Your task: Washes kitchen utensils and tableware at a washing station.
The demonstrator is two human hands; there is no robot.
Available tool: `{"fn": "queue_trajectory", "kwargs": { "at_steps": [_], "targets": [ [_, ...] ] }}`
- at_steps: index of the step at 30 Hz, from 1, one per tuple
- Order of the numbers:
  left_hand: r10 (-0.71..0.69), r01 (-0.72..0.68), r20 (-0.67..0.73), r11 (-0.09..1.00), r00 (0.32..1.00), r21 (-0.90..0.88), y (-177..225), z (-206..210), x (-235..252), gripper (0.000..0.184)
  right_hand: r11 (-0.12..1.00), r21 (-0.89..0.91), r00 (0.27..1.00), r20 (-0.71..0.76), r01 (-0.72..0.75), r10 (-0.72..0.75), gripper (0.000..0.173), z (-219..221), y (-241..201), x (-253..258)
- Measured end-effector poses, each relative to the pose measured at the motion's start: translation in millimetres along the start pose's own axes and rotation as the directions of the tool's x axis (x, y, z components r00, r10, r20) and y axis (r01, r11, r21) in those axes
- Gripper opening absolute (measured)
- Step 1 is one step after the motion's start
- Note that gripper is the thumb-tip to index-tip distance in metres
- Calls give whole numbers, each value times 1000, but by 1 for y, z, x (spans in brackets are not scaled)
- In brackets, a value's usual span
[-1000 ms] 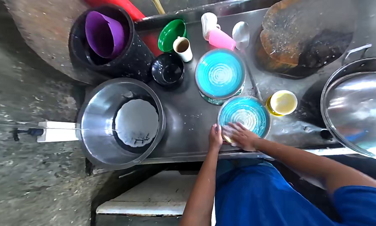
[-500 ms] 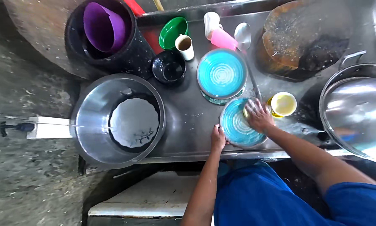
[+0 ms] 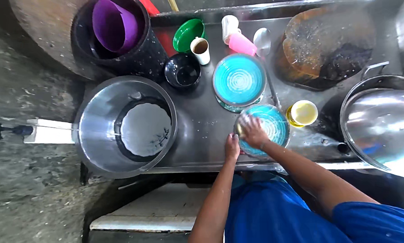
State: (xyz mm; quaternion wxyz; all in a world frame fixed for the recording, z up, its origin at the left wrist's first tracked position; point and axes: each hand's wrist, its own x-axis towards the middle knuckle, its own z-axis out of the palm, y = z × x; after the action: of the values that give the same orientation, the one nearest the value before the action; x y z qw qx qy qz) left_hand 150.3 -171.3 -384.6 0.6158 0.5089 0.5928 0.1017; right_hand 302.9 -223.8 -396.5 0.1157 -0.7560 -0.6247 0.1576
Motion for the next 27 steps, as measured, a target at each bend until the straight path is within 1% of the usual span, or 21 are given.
{"fn": "queue_trajectory", "kwargs": {
  "at_steps": [1, 3, 4, 6, 7, 8, 9, 10, 11, 12, 13, 14, 15, 16, 17, 19, 20, 21, 23, 26, 27],
  "targets": [
    [-13, 13, 5, 999, 1000, -40, 1, -3, -2, 43, 995, 59, 993, 82, 84, -89, 80, 5, -9, -21],
    [-32, 34, 12, 986, 999, -163, 13, -4, -9, 52, 972, 157, 949, 234, 175, -209, 83, -8, 4, -63],
    [-46, 52, 29, 970, 999, -239, 22, -4, -17, 56, 963, 192, 935, 262, 192, -238, 81, -26, 15, -80],
    [-35, 62, 94, 949, 995, -308, 45, -5, -40, 61, 941, 230, 935, 196, 248, -294, 77, -63, 35, -102],
    [8, 25, 116, 959, 993, -284, 57, -8, -52, 62, 925, 250, 931, 156, 287, -331, 73, -84, 41, -106],
    [100, -76, 122, 980, 987, -185, 69, -13, -62, 62, 907, 270, 923, 123, 322, -364, 66, -108, 43, -104],
    [240, -244, 141, 970, 960, 12, 81, -21, -71, 63, 892, 288, 915, 106, 347, -390, 59, -134, 44, -100],
    [401, -440, 190, 859, 896, 261, 91, -29, -78, 64, 877, 315, 909, 84, 363, -407, 52, -160, 42, -94],
    [540, -597, 261, 677, 800, 431, 101, -32, -82, 60, 852, 346, 904, 25, 393, -427, 45, -180, 41, -88],
    [635, -703, 335, 506, 696, 500, 109, -32, -84, 51, 829, 354, 893, -45, 433, -447, 40, -195, 39, -79],
    [702, -778, 393, 375, 594, 505, 118, -30, -83, 41, 820, 331, 882, -110, 467, -458, 36, -206, 39, -68],
    [740, -829, 442, 277, 506, 485, 127, -28, -80, 29, 828, 266, 869, -187, 494, -458, 32, -214, 39, -55],
    [751, -856, 472, 239, 463, 459, 136, -25, -76, 22, 853, 190, 861, -272, 486, -430, 32, -220, 37, -43],
    [763, -857, 459, 234, 455, 460, 143, -22, -71, 17, 891, 113, 849, -377, 439, -370, 35, -222, 34, -33],
    [775, -837, 419, 247, 473, 489, 149, -20, -70, 17, 928, 69, 818, -500, 366, -285, 36, -219, 26, -25],
    [799, -779, 298, 305, 522, 548, 161, -15, -72, 21, 954, 144, 726, -681, 263, -98, 38, -199, 0, -11],
    [798, -753, 241, 353, 552, 555, 162, -14, -74, 21, 930, 251, 737, -676, 268, -30, 40, -183, -16, -9],
    [799, -741, 193, 397, 570, 542, 160, -14, -74, 21, 892, 356, 775, -631, 279, 9, 42, -164, -29, -6],
    [784, -714, 123, 473, 608, 516, 145, -19, -68, 25, 850, 462, 816, -574, 252, 70, 48, -126, -24, 13],
    [787, -683, -2, 536, 617, 496, 123, -22, -66, 28, 784, 617, 807, -499, 75, 315, 56, -111, 6, 49],
    [790, -682, -25, 544, 612, 488, 122, -22, -67, 27, 772, 630, 809, -497, 88, 313, 56, -114, -5, 47]
  ]
}}
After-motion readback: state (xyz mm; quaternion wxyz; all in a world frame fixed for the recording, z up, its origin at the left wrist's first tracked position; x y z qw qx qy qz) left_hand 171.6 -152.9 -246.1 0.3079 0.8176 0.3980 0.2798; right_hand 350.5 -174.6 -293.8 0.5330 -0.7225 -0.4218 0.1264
